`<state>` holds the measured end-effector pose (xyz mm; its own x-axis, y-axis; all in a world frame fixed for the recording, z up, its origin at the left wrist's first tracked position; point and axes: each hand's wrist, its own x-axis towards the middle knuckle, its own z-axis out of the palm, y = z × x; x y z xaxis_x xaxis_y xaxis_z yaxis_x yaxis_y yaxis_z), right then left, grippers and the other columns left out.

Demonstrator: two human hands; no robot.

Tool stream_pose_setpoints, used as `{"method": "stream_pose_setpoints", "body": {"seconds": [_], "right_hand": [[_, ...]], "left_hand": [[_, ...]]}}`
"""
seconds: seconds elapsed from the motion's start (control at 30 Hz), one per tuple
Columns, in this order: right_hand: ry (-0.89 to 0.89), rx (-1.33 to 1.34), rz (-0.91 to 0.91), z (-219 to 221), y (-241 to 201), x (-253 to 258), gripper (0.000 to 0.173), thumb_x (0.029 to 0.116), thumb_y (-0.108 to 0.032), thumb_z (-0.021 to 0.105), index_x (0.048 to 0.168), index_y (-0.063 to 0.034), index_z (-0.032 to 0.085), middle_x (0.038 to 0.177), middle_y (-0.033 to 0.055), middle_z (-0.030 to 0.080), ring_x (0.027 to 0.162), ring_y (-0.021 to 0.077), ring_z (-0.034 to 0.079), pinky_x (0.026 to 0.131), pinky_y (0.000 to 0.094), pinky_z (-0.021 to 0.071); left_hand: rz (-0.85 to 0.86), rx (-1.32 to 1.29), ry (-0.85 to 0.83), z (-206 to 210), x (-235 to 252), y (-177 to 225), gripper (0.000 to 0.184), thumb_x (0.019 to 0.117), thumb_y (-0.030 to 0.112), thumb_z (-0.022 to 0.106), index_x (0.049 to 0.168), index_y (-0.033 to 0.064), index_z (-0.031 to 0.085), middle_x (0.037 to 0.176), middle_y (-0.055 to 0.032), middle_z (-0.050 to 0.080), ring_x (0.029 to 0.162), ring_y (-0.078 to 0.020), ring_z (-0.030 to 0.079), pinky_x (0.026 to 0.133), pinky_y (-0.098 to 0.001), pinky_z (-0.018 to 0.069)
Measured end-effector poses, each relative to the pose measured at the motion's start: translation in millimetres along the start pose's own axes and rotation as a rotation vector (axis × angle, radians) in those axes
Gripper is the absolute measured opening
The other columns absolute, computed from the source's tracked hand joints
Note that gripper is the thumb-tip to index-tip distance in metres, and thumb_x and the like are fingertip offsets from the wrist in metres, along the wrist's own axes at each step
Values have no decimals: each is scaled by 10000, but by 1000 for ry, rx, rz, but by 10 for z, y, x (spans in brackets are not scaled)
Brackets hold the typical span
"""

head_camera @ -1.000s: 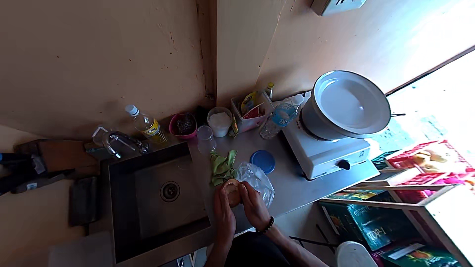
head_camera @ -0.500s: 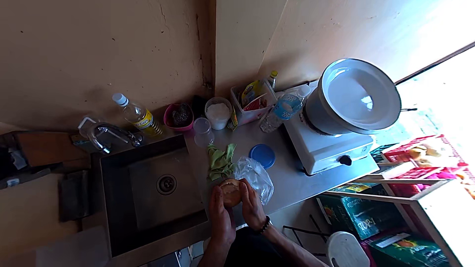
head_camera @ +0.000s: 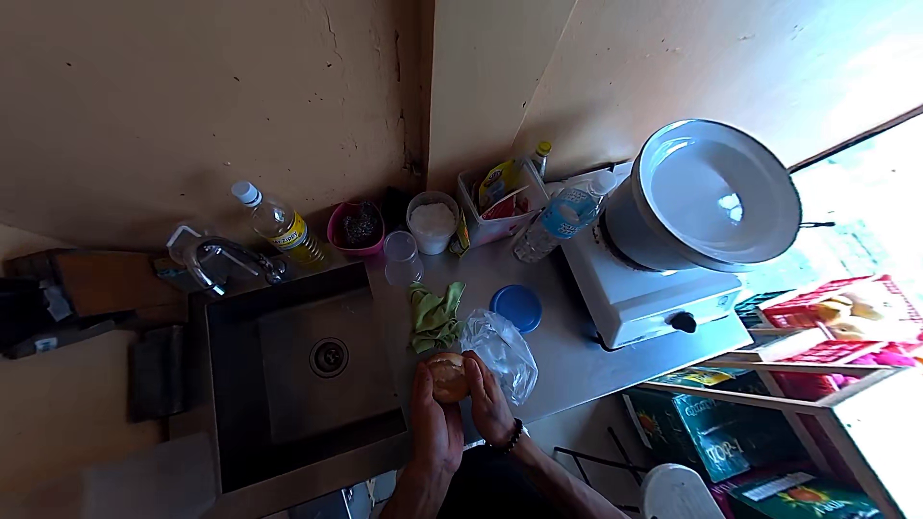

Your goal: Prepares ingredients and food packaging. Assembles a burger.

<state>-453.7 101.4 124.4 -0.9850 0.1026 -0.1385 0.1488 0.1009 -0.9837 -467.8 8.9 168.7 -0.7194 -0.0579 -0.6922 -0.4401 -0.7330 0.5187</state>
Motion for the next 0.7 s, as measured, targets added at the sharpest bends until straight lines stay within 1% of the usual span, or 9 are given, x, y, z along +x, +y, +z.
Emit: {"method": "stream_pose_setpoints", "body": {"seconds": [0.07,0.17,0.23,0.33,0.43,0.47,0.57,0.63,0.7], "right_hand": [[-15,37,-6,4,21,-10,489,1100,-259,269,1150,93,604,1003,105,674,978,56,652,891,223,536],[-21,64,-32,-7,-14,-31,514,1101,-276,278,1165,118,601,1030,114,678,1010,37,644,927,211,524],[-16,105,-73,-14,-20,-50,535,1116,-327,278,1168,99,598,1039,80,675,1026,12,637,942,201,522],[17,157,-125,-26,-32,-80,534,1122,-352,283,1155,70,608,1034,28,682,1024,-16,636,948,197,528],[40,212,-149,-37,-15,-107,562,1123,-402,291,1174,62,603,1066,14,678,1054,-12,631,977,211,525],[52,229,-155,-37,-8,-117,549,1122,-385,292,1173,63,605,1071,14,679,1058,-8,631,981,215,526],[64,293,-164,-40,9,-136,515,1121,-379,298,1177,31,605,1076,-5,680,1061,10,638,983,241,536],[60,336,-169,-39,4,-148,485,1121,-393,313,1169,-12,609,1069,-27,678,1057,12,638,979,243,535],[53,375,-156,-35,14,-169,477,1116,-412,329,1177,-33,611,1075,-36,676,1060,19,639,983,253,536]], "left_hand": [[-11,-28,-12,-22,-8,-3,404,1129,252,247,1356,0,467,1239,-169,610,1132,-220,631,994,-371,527],[-35,-72,-23,-11,-58,15,389,1128,267,261,1339,17,472,1224,-156,611,1121,-214,633,980,-362,534],[-48,-91,-25,19,-97,33,383,1129,267,265,1336,19,471,1223,-163,607,1119,-231,632,980,-382,533],[-70,-103,-18,97,-162,65,370,1130,261,261,1332,24,460,1227,-171,602,1120,-253,630,978,-408,533],[-99,-96,-19,166,-190,87,367,1129,270,272,1332,30,461,1217,-170,607,1115,-256,634,973,-408,537],[-107,-91,-18,187,-195,89,368,1129,271,273,1322,28,470,1204,-168,614,1108,-254,640,971,-405,540],[-134,-74,-8,234,-218,102,379,1129,283,278,1307,23,489,1188,-168,624,1096,-248,645,963,-399,542],[-139,-82,-8,234,-229,102,378,1129,285,285,1297,21,497,1177,-166,626,1082,-249,645,956,-406,543],[-146,-94,-14,221,-249,100,378,1129,286,281,1294,23,495,1170,-163,629,1077,-247,650,952,-406,548]]}}
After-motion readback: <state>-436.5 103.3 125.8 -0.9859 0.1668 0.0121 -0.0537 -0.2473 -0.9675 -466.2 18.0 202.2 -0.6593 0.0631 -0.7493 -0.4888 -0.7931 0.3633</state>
